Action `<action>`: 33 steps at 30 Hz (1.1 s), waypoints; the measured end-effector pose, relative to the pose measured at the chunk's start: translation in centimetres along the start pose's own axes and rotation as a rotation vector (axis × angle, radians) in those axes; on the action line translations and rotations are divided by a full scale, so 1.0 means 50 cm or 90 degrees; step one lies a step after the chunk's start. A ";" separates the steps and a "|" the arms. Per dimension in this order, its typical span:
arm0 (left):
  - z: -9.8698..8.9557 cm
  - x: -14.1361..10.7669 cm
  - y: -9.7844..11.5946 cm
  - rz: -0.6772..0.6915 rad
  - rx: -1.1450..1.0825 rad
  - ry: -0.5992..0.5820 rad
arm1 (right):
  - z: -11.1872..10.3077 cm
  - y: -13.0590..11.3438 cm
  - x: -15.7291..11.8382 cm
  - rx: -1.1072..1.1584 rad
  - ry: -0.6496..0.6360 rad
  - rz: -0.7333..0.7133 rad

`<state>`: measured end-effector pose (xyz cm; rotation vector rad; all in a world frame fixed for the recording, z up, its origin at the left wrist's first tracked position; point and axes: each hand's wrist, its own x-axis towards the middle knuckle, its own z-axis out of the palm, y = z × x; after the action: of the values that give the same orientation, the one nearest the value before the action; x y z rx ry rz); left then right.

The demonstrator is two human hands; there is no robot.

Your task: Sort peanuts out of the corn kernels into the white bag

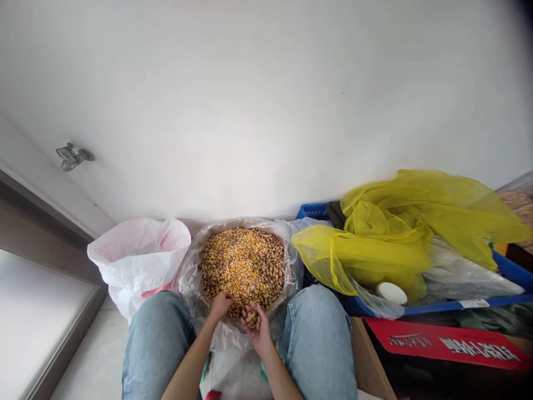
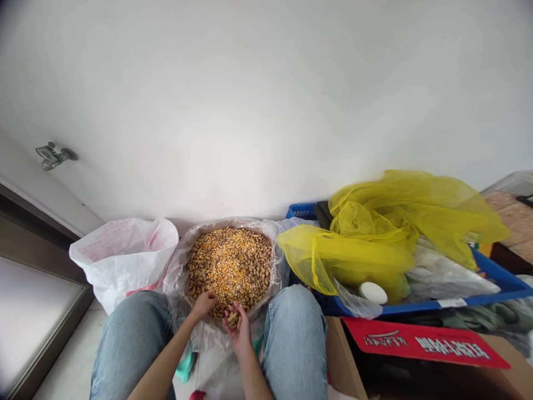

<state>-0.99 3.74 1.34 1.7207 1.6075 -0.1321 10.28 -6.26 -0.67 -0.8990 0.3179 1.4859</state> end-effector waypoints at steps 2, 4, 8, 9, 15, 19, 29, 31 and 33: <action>-0.005 -0.005 0.007 0.069 -0.039 -0.090 | 0.001 0.001 0.005 -0.002 0.011 -0.013; -0.009 -0.010 0.011 0.154 -0.084 -0.172 | 0.003 0.002 0.008 -0.001 0.024 -0.012; -0.015 -0.010 0.003 0.155 -0.015 -0.041 | 0.008 0.000 0.005 0.002 0.024 0.007; -0.014 -0.010 -0.001 0.128 0.022 0.009 | 0.008 0.000 0.003 0.004 0.016 0.008; 0.025 -0.018 -0.006 0.089 0.231 0.062 | 0.004 0.000 -0.004 0.008 0.005 0.005; 0.046 -0.021 0.002 0.089 0.270 0.052 | 0.001 0.000 -0.004 0.004 0.014 0.002; 0.009 -0.022 0.014 0.100 0.198 -0.012 | 0.003 0.002 -0.004 -0.009 0.010 -0.005; -0.009 -0.026 0.021 0.187 0.126 -0.093 | 0.005 0.001 -0.004 -0.011 0.011 0.000; -0.024 -0.029 0.025 0.284 0.020 -0.209 | 0.007 -0.001 -0.004 -0.020 0.010 0.006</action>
<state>-0.65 3.34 3.56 1.9235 0.9678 -0.2074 10.19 -6.16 -0.27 -0.9356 0.3114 1.4970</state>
